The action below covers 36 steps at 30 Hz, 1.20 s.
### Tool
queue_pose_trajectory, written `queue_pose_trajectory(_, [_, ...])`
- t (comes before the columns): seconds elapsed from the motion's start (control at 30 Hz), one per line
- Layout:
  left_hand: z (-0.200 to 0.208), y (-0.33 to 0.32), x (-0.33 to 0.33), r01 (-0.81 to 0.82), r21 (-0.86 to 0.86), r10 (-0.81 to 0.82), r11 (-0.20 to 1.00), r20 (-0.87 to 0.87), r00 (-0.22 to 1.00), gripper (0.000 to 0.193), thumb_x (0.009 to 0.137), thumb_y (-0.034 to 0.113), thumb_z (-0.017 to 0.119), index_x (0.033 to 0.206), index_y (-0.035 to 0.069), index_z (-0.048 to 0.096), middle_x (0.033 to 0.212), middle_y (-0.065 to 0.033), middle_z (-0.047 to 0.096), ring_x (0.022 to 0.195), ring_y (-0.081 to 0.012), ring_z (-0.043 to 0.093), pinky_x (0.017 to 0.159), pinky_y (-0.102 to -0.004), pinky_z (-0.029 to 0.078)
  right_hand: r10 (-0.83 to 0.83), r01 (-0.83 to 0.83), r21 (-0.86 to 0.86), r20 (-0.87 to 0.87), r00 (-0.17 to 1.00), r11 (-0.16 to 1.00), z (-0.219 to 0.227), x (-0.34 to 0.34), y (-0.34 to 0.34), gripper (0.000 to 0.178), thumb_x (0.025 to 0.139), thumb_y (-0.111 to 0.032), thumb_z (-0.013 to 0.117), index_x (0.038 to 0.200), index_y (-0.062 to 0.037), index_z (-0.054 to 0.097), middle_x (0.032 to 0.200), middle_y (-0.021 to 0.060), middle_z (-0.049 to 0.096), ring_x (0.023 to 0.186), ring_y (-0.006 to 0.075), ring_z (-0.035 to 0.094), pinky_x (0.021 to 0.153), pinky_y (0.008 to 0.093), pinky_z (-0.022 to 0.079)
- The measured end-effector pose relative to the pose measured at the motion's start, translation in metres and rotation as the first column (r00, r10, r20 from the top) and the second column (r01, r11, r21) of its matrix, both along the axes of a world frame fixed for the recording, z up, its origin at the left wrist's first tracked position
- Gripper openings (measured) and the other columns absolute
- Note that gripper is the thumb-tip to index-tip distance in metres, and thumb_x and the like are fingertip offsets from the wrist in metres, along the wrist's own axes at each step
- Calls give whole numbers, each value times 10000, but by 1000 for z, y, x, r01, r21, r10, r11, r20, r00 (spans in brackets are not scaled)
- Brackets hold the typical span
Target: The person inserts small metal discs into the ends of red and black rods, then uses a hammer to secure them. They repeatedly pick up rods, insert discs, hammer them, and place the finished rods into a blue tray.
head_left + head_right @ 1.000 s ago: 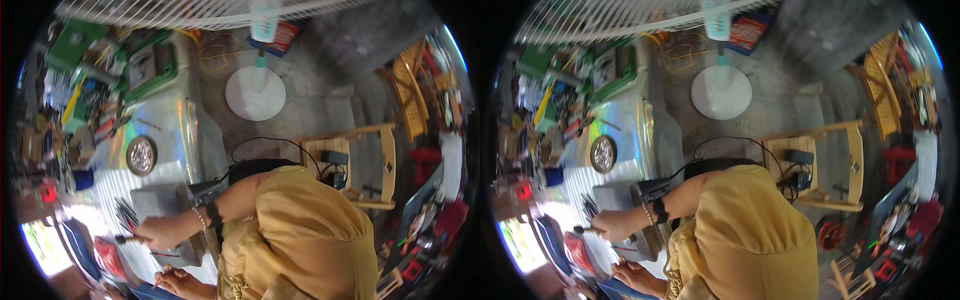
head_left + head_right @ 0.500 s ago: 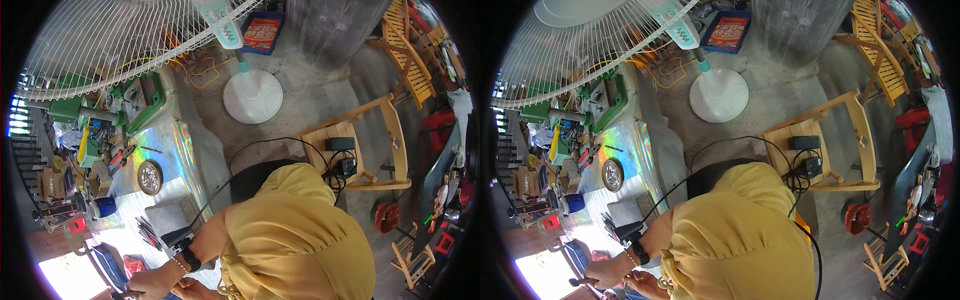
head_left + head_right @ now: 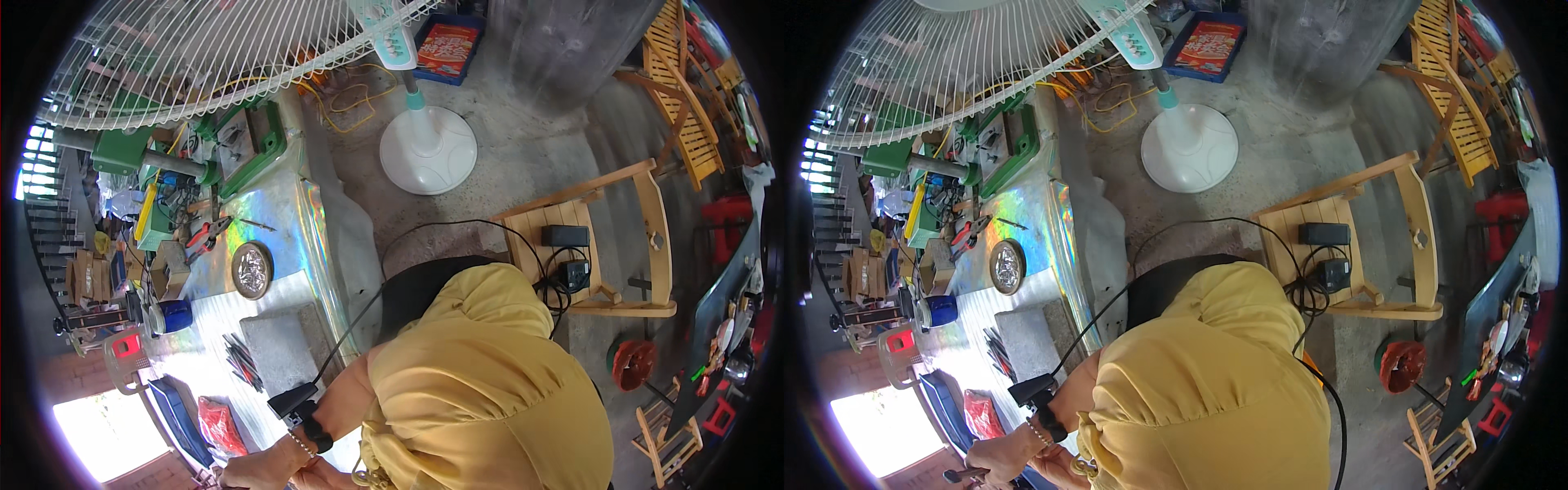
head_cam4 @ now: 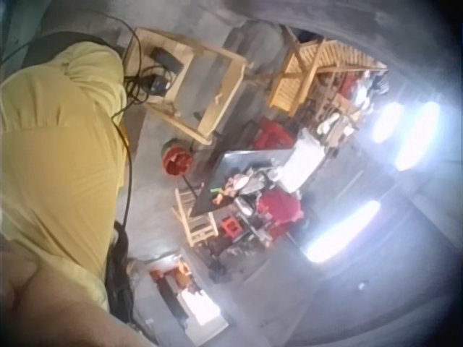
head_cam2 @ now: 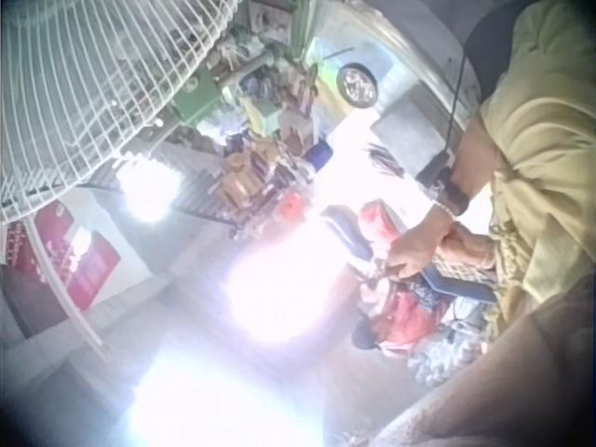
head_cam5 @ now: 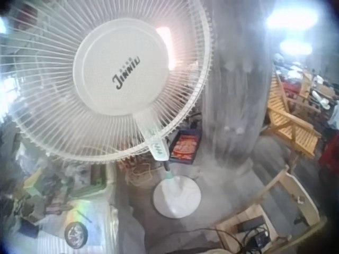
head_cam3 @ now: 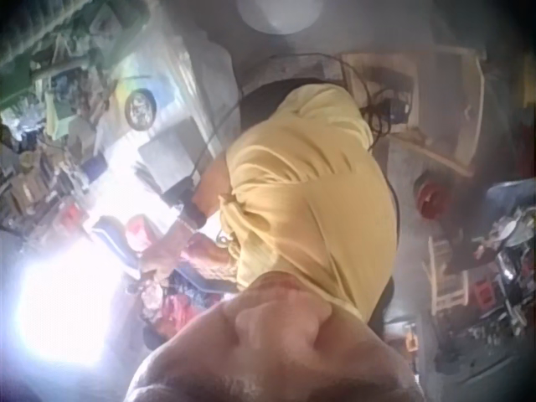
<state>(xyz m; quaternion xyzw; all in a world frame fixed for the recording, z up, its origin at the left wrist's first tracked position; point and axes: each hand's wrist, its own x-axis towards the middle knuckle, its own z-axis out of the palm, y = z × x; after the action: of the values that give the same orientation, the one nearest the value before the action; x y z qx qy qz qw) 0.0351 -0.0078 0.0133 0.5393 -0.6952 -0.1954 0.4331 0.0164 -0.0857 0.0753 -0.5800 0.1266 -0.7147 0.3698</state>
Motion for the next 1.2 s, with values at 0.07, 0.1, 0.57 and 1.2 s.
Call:
queue_pose_trajectory(0.07, [-1,0,-1,17,25,-16,1000,-63,998,157,909,117,495,959,6,593,925,-164,610,865,-283,544,784,-364,434,103,-99,-40,101,990,994,1,-7,7,179,837,-182,595,789,-17,646,669,160,633,646,310,618,596,424,472])
queue_pose_trajectory(0.1, [-2,0,-1,24,36,-21,999,-103,994,155,911,117,495,963,8,592,925,-162,610,861,-279,542,779,-360,433,166,-159,-59,140,976,985,1,-10,11,183,833,-184,595,789,-13,642,671,163,634,647,314,617,597,427,471])
queue_pose_trajectory(0.57, [-16,7,0,80,191,42,978,-563,826,140,936,124,496,1020,39,570,925,-135,601,801,-221,526,698,-313,418,132,-134,153,20,991,979,-1,-44,40,92,786,-61,551,722,3,536,613,189,553,567,348,561,528,428,391])
queue_pose_trajectory(1.2, [-14,-2,13,210,166,-44,963,-673,738,142,971,132,497,1096,81,540,926,-98,589,720,-143,503,589,-250,398,164,-182,-224,-99,982,957,25,50,33,217,800,-188,619,902,3,608,806,217,623,763,384,590,702,463,459])
